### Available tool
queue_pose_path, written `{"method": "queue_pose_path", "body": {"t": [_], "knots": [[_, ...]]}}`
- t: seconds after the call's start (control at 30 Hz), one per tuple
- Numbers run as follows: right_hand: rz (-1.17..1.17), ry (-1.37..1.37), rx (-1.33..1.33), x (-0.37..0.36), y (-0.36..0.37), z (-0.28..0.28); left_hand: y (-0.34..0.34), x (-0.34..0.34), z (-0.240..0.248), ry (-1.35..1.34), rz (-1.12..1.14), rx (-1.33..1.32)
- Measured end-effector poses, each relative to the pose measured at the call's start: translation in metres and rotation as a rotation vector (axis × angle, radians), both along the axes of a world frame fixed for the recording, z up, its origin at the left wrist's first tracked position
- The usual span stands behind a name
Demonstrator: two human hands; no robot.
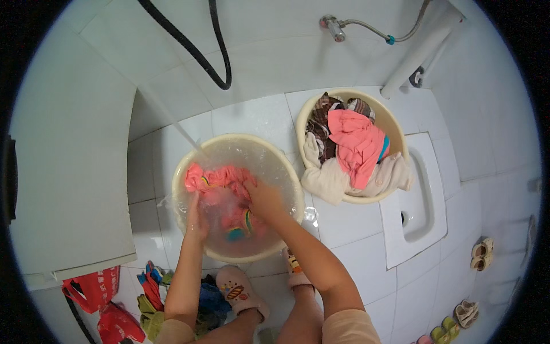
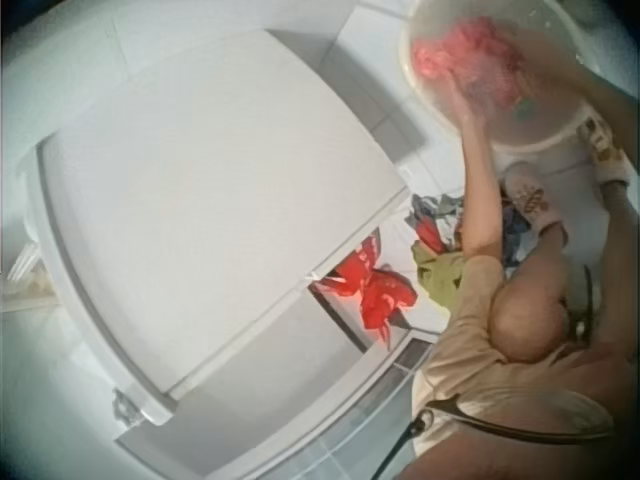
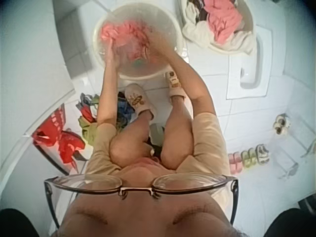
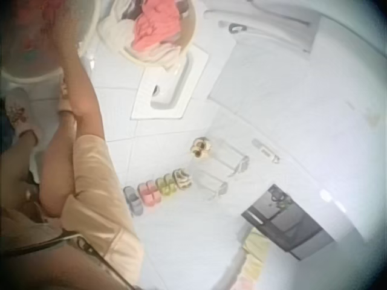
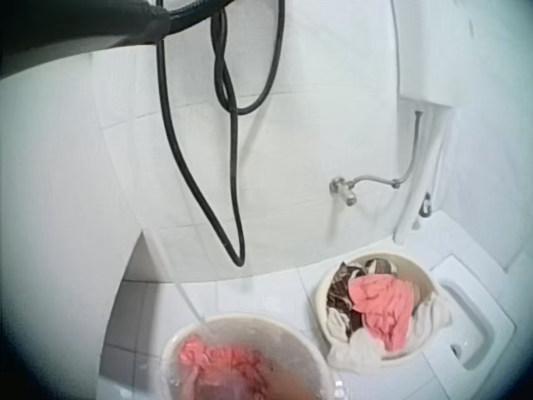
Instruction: The person is hand-washing clothes in a bathroom. They wash a red garment, a green garment, and a pink garment one by one in a basin of water, wringing them out and placing them in a second basin.
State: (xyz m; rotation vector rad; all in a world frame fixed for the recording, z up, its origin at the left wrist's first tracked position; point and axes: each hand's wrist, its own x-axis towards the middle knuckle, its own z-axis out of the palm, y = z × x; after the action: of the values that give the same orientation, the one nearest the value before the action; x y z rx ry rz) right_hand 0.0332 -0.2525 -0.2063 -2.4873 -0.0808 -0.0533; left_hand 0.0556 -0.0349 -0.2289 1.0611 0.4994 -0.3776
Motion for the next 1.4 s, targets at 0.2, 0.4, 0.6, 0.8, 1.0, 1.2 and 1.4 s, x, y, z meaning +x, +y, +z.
{"method": "queue_pose_path", "body": {"t": [0.2, 0.4, 0.6, 0.8, 1.0, 1.2, 1.4], "knots": [[0.067, 0.357, 0.118, 0.016, 0.014, 0.038, 0.01, -0.019, -0.011, 0.111, -0.044, -0.382], [0.179, -0.224, 0.328, -0.002, 0.024, 0.224, 0.011, -0.033, -0.008, 0.101, 0.124, -0.032], [0.073, -0.182, 0.42, -0.005, 0.037, 0.249, -0.004, -0.036, 0.0, 0.142, 0.17, 0.128], [0.222, -0.22, -0.069, 0.009, 0.02, 0.114, -0.008, -0.034, -0.017, 0.204, 0.06, 0.32], [0.298, 0.168, -0.054, 0.005, 0.014, -0.032, -0.006, -0.035, 0.003, 0.286, 0.026, 0.206], [-0.049, 0.431, 0.595, 0.007, 0.039, -0.034, -0.012, -0.025, -0.017, 0.179, 0.178, -0.14], [0.396, -0.045, 0.496, -0.064, 0.114, 0.143, -0.033, -0.003, 0.052, -0.335, -0.115, -0.84]]}}
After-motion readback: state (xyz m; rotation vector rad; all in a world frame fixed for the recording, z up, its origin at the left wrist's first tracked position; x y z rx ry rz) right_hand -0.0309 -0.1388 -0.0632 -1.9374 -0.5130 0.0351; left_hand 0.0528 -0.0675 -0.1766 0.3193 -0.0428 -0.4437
